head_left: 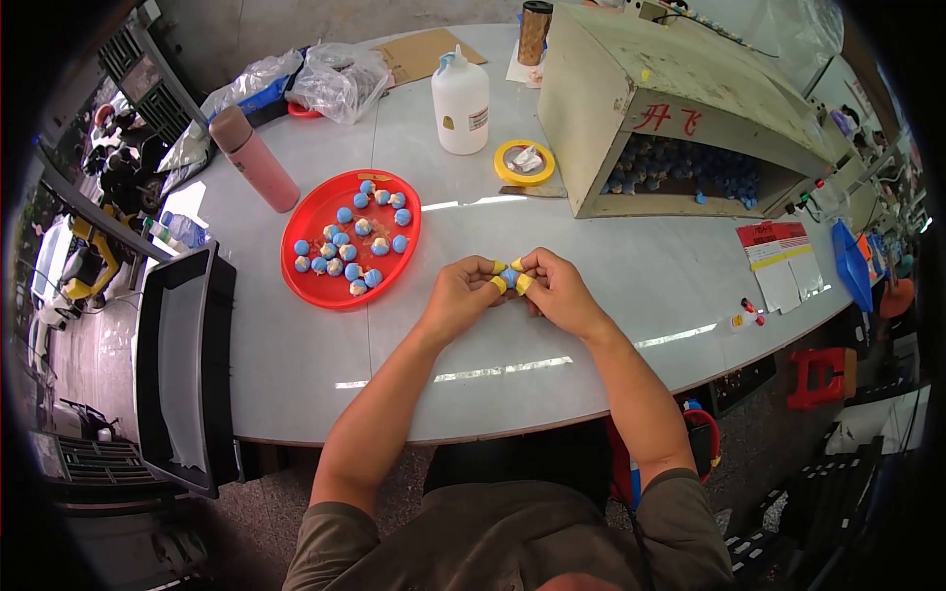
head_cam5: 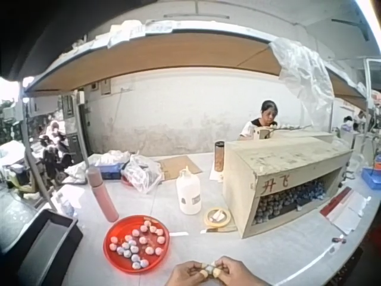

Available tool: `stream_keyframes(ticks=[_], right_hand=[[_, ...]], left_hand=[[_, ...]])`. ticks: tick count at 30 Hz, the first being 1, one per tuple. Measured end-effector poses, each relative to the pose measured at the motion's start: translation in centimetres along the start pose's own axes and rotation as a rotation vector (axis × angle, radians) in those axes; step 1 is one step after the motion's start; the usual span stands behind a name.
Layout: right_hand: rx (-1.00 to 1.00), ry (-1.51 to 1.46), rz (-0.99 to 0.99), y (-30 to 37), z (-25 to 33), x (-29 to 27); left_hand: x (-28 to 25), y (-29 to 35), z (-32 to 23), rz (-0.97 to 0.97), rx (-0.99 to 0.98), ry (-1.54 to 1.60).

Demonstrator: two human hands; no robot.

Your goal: The person assembles small figurines by taking parts from a compartment, applying glue from a small bottle, and joining the pieces together by hand.

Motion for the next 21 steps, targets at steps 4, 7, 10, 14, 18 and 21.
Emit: stream_keyframes(ticks=[4, 7, 10, 14, 18, 21], right_hand=[[0.033, -0.010, 0.023, 0.1, -0.2, -0.1], [0.060, -0.039, 0.042, 0.2, -0.3, 0.2], [0.037, -0.009, 0.036, 0.0, -0.5, 0.4], [0.030, -0.008, 0.026, 0.1, -0.7, 0.6], [0.015, 0.004, 0.016, 0.0, -1.0, 0.7], [-0.002, 0.003, 0.002, -0.1, -1.3, 0.7]], left_hand=[[0.2, 0.1, -0.2, 0.016, 0.011, -0.014], [0.2, 0.2, -0.1, 0.024, -0.005, -0.073], [0.0, 0.1, 0.1, 0.019, 0.010, -0.126], [-0.4, 0.0, 0.5, 0.012, 0.041, -0.163], [-0.5, -0.1, 0.7, 0.011, 0.043, -0.177], [-0.6, -0.1, 0.7, 0.008, 0.045, -0.179]])
Point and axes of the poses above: each hand's wrist, its own y-axis away from the middle knuckle, its own x-axis out of the palm, z = x × y, the point moved 8 cm from there along -y, towards the middle knuckle, and after that the axes turned 9 degrees about y, right-handed, at the moved point
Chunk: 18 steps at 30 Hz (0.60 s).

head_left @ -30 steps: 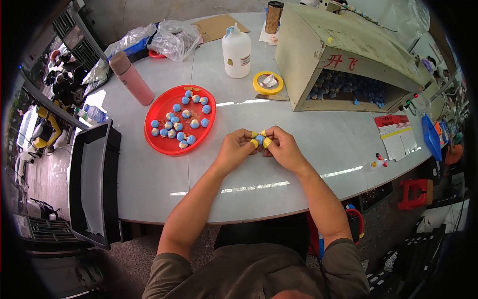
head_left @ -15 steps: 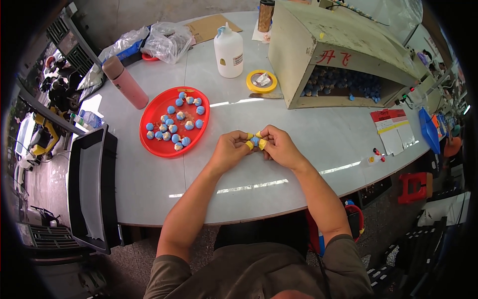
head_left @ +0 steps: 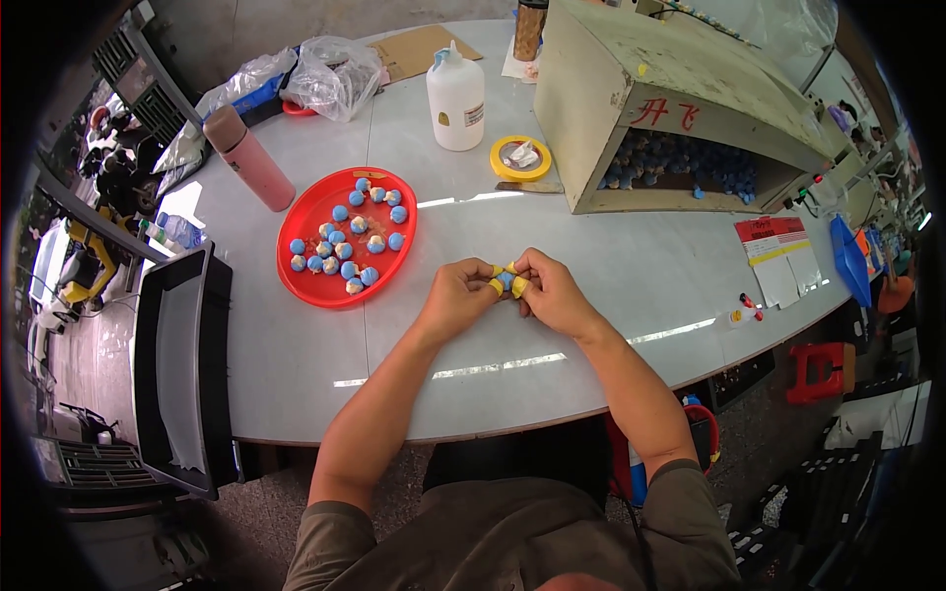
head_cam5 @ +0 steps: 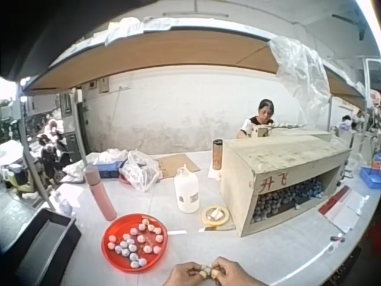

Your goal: The person assembles small figurines by taking parts from a compartment, applying glue from a small bottle, and joining the pieces together by hand.

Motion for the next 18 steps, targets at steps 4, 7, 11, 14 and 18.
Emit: stream_keyframes(ticks=[4, 7, 11, 14, 18], right_hand=[[-0.004, -0.006, 0.005, 0.01, 0.29, -0.09], [0.064, -0.024, 0.048, 0.01, 0.07, -0.07], [0.065, -0.050, 0.067, -0.17, -0.23, -0.12], [0.065, -0.038, 0.054, -0.14, -0.17, -0.05], [0.088, -0.045, 0.042, 0.03, 0.13, 0.02]], left_hand=[[0.21, 0.03, -0.44, 0.009, -0.009, 0.051], [0.06, 0.08, -0.73, -0.016, -0.021, 0.083], [0.18, 0.00, -0.91, -0.014, -0.017, 0.082], [0.28, -0.05, -0.71, 0.004, -0.036, 0.032], [0.30, 0.03, -0.70, 0.000, -0.028, 0.007]])
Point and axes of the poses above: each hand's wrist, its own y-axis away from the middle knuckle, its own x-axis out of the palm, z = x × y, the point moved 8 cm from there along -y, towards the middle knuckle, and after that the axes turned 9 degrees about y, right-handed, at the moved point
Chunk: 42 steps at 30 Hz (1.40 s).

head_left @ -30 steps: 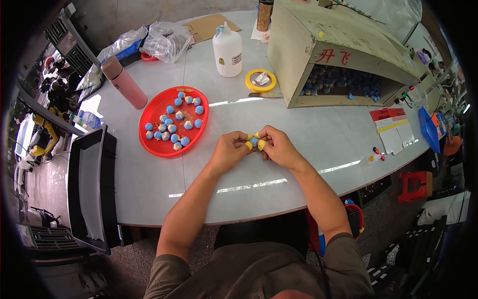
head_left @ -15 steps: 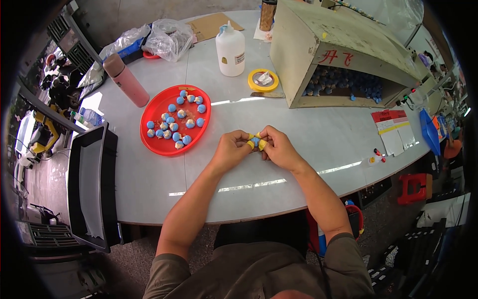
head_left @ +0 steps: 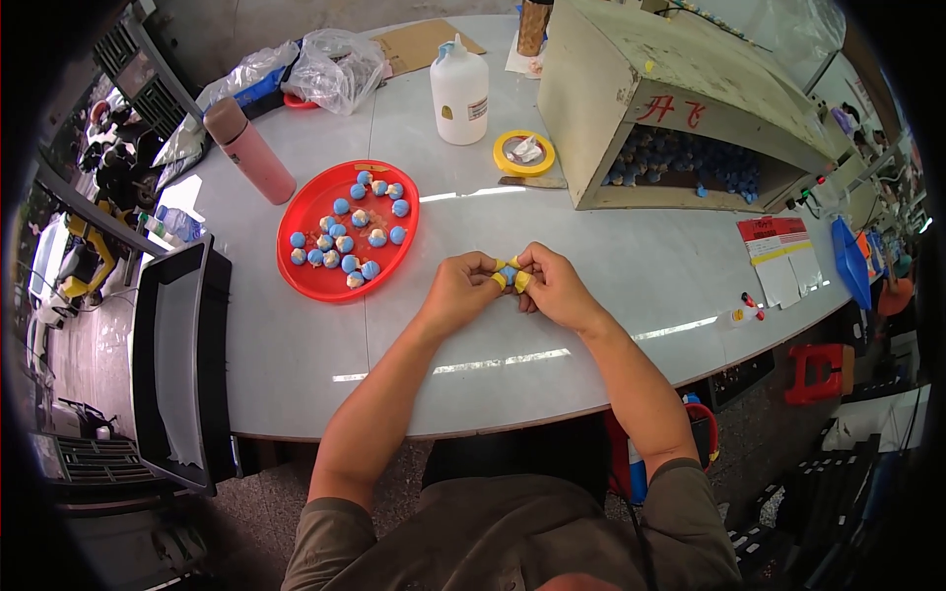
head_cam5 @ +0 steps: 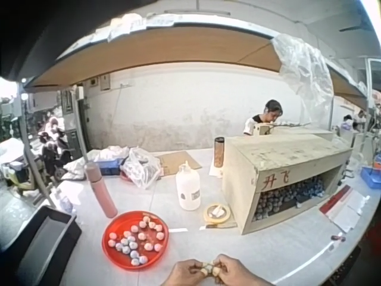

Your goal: The person assembles small figurines by taking parts from a compartment, applying glue from a small bottle, and joining the pieces together by hand.

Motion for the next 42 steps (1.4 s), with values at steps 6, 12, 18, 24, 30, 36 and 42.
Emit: stream_keyframes(ticks=[6, 12, 18, 24, 30, 36, 42], right_hand=[[-0.030, 0.012, -0.024, -0.1, -0.1, 0.0], [-0.020, 0.021, -0.021, 0.0, 0.1, 0.1], [-0.029, 0.022, -0.022, -0.1, 0.0, 0.0], [-0.007, 0.045, -0.018, -0.4, -0.2, -0.2], [-0.018, 0.003, -0.022, -0.3, 0.3, -0.2], [0.036, -0.026, -0.023, -0.2, 0.3, -0.3], [0.023, -0.041, -0.016, -0.2, 0.5, -0.4]], left_hand=[[-0.1, -0.1, 0.3, -0.001, 0.000, 0.006], [-0.1, -0.1, 0.3, -0.010, 0.004, -0.015], [0.0, -0.1, 0.1, -0.010, 0.003, -0.039], [0.1, 0.1, -0.3, -0.036, 0.006, 0.022], [0.0, -0.1, -0.5, -0.039, -0.102, 0.114], [0.0, -0.1, -0.6, -0.004, -0.124, 0.115], [0.1, 0.1, -0.7, 0.022, -0.127, 0.127]])
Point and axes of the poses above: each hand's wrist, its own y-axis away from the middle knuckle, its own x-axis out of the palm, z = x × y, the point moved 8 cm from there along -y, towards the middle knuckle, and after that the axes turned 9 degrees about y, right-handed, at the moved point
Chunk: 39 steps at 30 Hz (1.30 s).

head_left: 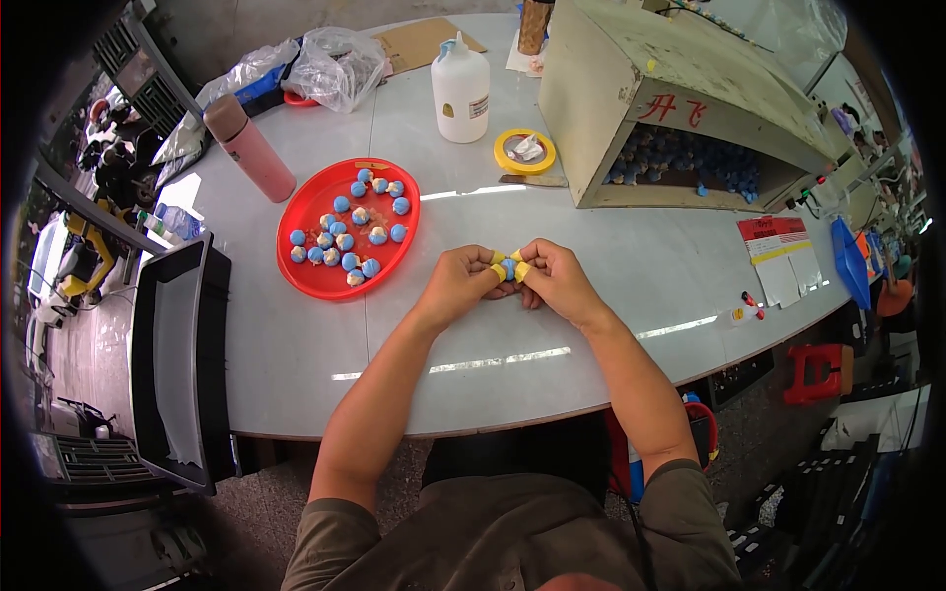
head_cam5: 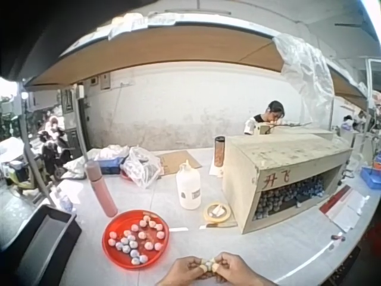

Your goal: The person assembles small figurines by taking parts from a compartment, applying glue from a small bottle, and joining the pieces together by hand.

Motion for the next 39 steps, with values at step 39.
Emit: stream_keyframes(ticks=[39], right_hand=[[-0.136, 0.119, -0.065, 0.53, 0.20, 0.73]], left_hand=[[-0.03, -0.01, 0.58, -0.019, 0.115, -0.095]])
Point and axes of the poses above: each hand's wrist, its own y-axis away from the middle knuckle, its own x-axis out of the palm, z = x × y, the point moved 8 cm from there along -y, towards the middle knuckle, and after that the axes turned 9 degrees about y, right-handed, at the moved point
